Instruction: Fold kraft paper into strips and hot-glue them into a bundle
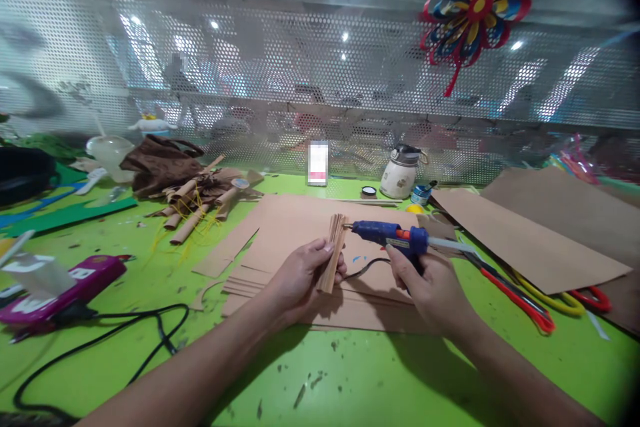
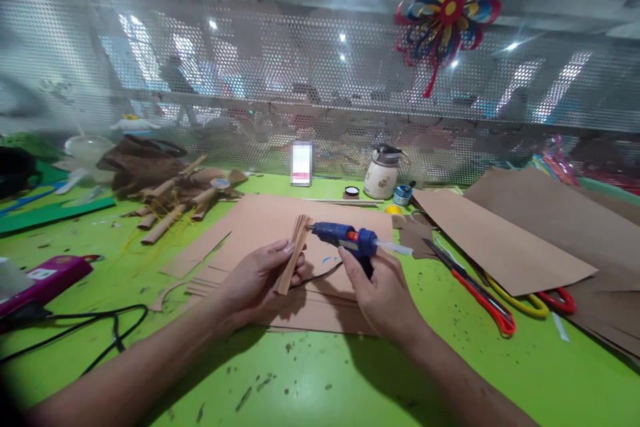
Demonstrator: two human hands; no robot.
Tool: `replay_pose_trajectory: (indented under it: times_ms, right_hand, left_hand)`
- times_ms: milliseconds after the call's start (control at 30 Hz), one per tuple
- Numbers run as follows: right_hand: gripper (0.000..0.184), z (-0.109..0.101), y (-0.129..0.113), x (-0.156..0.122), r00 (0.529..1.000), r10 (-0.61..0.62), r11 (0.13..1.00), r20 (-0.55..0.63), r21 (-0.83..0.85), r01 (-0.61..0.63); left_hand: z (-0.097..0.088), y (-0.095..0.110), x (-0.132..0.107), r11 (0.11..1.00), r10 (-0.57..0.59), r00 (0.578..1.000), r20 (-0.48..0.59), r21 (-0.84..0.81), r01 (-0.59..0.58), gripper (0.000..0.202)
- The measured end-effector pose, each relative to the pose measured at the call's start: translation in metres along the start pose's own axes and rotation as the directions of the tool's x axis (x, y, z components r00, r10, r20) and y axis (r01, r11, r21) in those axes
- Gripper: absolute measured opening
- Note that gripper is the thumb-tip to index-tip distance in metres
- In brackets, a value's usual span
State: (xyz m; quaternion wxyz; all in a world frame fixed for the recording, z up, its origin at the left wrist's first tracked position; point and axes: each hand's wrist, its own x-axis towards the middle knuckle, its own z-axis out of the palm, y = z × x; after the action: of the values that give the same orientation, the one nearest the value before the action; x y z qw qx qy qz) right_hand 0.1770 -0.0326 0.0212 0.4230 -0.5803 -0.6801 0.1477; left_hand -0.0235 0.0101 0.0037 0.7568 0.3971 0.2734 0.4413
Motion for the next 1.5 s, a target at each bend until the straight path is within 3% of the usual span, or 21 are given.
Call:
replay_pose_trajectory:
  times_ms: [500,800,1000,1167,1500]
  right_hand:
    - [0.040,-0.003,0.002,0.003,0.999,0.049,0.999,-0.012,0.001,-0.049]
    - [0.039,-0.002,-0.008,-0.006,0.986,-0.017,0.999,0.164,0.044,0.010]
    - [0.039,-0.004,-0.003,-0.002,1.000,-0.004,1.000,0.014,-0.006,0.004]
    - [0.039,-0.006,0.002,0.003,0.999,0.017,1.000,-0.045,-0.020,-0.018]
    - [0.041,-0.004,-0.005,-0.002,0.996,-0.044,0.999,0.072,-0.010,0.045]
  left_hand:
    - [0.001,-0.001,-0.001,0.999,-0.041,0.999,0.021,-0.012,0.041,0.012]
    - [-0.002,0.002,0.002,0.998,-0.029,1.000,-0.001,-0.057,0.029,0.012]
    - [-0.002,0.003,0.002,0.999,-0.042,0.998,-0.051,-0.035,0.040,0.010]
    - [-0.001,0.002,0.000,0.997,-0.059,0.998,-0.028,0.044,0.060,0.013]
    - [-0.003,0.003,0.003,0.998,-0.059,0.997,-0.040,-0.014,0.058,0.011]
